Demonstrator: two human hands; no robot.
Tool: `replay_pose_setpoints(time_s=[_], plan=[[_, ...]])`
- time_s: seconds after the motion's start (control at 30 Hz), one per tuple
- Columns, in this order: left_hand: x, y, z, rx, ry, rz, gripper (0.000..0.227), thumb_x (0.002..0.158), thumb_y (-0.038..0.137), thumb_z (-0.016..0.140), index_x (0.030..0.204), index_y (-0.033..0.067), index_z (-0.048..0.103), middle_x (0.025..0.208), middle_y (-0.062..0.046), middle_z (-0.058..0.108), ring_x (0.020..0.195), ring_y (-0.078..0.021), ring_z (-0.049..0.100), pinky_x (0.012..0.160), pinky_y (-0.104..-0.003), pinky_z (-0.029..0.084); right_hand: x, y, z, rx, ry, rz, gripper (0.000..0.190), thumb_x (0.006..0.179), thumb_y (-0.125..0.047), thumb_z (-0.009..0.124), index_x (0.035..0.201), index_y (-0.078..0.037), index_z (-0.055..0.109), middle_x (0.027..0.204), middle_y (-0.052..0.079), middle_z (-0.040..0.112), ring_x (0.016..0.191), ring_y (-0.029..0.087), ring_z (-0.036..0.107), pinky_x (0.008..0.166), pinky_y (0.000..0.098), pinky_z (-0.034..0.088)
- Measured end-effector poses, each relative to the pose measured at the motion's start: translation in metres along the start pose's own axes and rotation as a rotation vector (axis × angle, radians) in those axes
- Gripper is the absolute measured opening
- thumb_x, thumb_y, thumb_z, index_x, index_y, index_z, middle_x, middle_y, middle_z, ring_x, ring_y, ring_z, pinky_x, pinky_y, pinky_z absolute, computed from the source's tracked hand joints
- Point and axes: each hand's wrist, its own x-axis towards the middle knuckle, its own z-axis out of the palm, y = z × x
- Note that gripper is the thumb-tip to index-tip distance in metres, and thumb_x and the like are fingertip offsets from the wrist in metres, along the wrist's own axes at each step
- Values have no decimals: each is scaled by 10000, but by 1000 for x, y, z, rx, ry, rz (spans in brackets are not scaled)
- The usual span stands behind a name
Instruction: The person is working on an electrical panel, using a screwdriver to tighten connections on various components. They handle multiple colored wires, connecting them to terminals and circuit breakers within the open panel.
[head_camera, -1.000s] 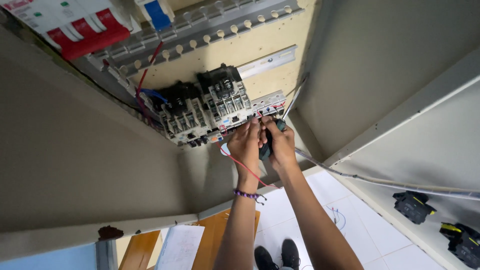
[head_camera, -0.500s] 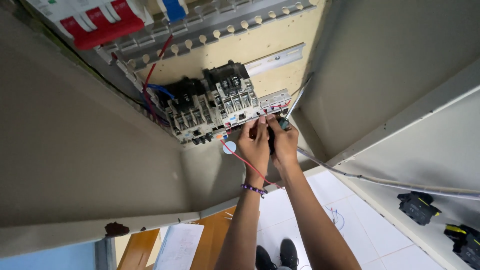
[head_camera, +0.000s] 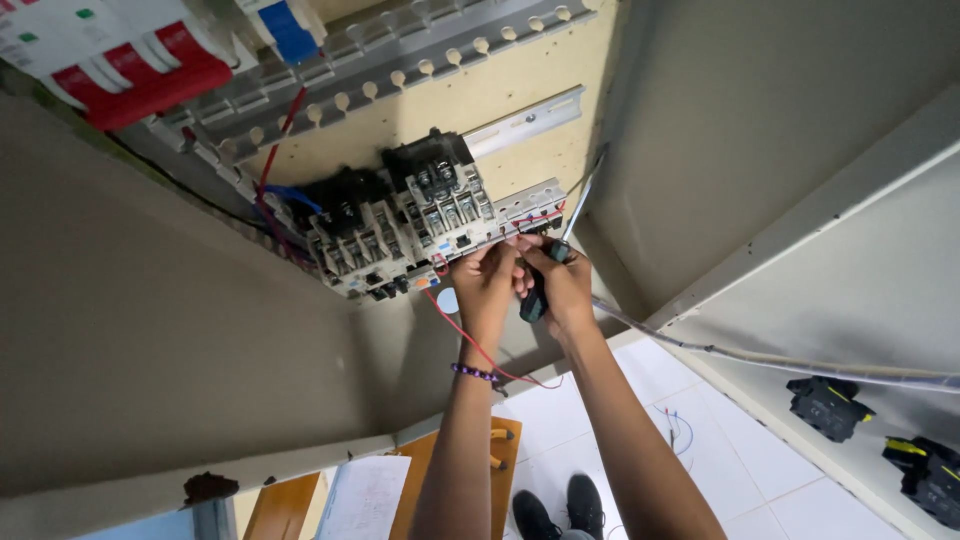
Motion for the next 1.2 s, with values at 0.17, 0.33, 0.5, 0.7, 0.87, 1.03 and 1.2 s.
replay_pose_setpoints(time_s=[0.17,0.33,0.5,0.7,0.87,1.03,1.2], plan=[[2,-9,1,-4,-32,4,251,925,85,699,736,-80,689,493,-213,571,370,-207,559,297,-325,455,2,-3,-5,-72,17,3,149,859,-2,705,990,66,721,517,149,547,392,197,539,400,312,507],[-1,-23,8,-11,-64,4,265,929,83,698,721,-81,685,483,-219,563,351,-214,557,274,-331,452,16,10,-23,-76,31,24,151,842,7,737,979,67,721,557,145,586,409,167,528,395,319,507],[2,-31,13,-35,-91,4,284,937,65,678,682,-60,663,444,-201,524,304,-224,532,244,-311,442,21,9,-30,-113,13,9,147,839,-5,742,971,59,726,576,159,602,417,175,535,393,320,493],[-7,-18,24,-2,-59,-34,213,926,85,683,760,-47,698,478,-186,558,343,-222,577,267,-273,451,25,3,-33,-141,-6,-68,106,854,20,711,955,54,717,540,153,573,393,169,513,375,311,470],[1,-30,18,63,-98,-18,219,925,111,711,766,-40,709,486,-180,569,343,-218,578,278,-283,463,25,3,-25,-161,-36,-120,82,866,38,688,943,50,711,513,149,551,376,164,496,362,305,452],[13,-30,4,297,-129,17,243,908,202,737,732,34,742,496,-140,616,342,-161,557,289,-306,423,22,5,-19,-185,-60,-164,68,877,56,665,931,46,705,487,144,530,358,159,480,348,298,435],[21,-49,-4,242,-123,91,295,911,164,751,632,69,734,395,-103,549,304,-112,498,292,-238,360,10,-3,-12,-126,-45,-134,73,879,54,686,951,56,699,495,150,519,363,158,455,333,325,434]])
